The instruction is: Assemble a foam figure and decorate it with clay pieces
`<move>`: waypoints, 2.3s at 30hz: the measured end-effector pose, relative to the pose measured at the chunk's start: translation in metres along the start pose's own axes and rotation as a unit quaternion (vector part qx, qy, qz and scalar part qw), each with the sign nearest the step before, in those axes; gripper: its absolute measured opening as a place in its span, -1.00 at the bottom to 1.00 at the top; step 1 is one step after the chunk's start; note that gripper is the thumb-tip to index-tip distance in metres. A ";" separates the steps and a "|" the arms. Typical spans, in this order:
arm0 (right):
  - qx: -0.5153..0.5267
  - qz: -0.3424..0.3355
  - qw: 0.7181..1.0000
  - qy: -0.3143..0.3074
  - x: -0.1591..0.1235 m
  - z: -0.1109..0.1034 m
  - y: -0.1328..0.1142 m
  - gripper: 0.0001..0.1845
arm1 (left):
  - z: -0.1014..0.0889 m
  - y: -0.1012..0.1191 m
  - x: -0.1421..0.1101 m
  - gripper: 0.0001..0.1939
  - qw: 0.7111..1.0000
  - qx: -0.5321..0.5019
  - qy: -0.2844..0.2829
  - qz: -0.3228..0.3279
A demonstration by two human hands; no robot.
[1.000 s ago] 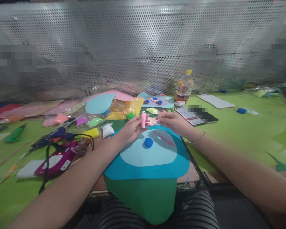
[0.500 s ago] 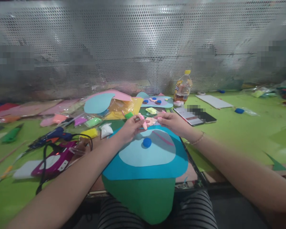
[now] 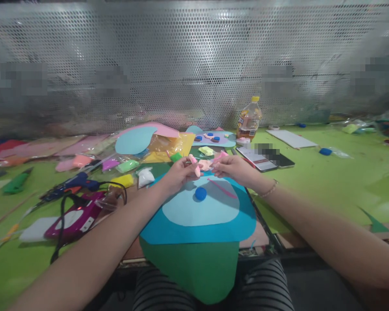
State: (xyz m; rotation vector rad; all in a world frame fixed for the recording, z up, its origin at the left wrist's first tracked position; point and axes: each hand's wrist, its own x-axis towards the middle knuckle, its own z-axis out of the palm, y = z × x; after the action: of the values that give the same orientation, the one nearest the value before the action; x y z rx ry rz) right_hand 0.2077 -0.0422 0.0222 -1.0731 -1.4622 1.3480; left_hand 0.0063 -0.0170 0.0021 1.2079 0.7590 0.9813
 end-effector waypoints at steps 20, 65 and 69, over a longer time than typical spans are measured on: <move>0.013 0.002 0.999 0.036 -0.003 0.001 -0.003 -0.70 | 0.004 0.001 -0.003 -0.68 1.000 -0.019 -0.012 -0.001; 0.068 -0.021 0.997 -0.017 -0.003 -0.002 0.000 -0.82 | 0.001 0.000 -0.002 -0.73 0.999 0.008 -0.006 -0.038; 0.053 -0.030 0.998 -0.018 -0.008 0.003 -0.007 -0.87 | 0.001 -0.001 -0.001 -0.74 0.999 0.009 0.000 -0.042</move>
State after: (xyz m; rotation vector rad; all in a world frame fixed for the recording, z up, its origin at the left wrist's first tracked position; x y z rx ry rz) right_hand 0.2068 -0.0505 0.0286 -0.9337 -1.4220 1.3931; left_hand 0.0066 -0.0184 0.0016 1.1821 0.8136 0.9076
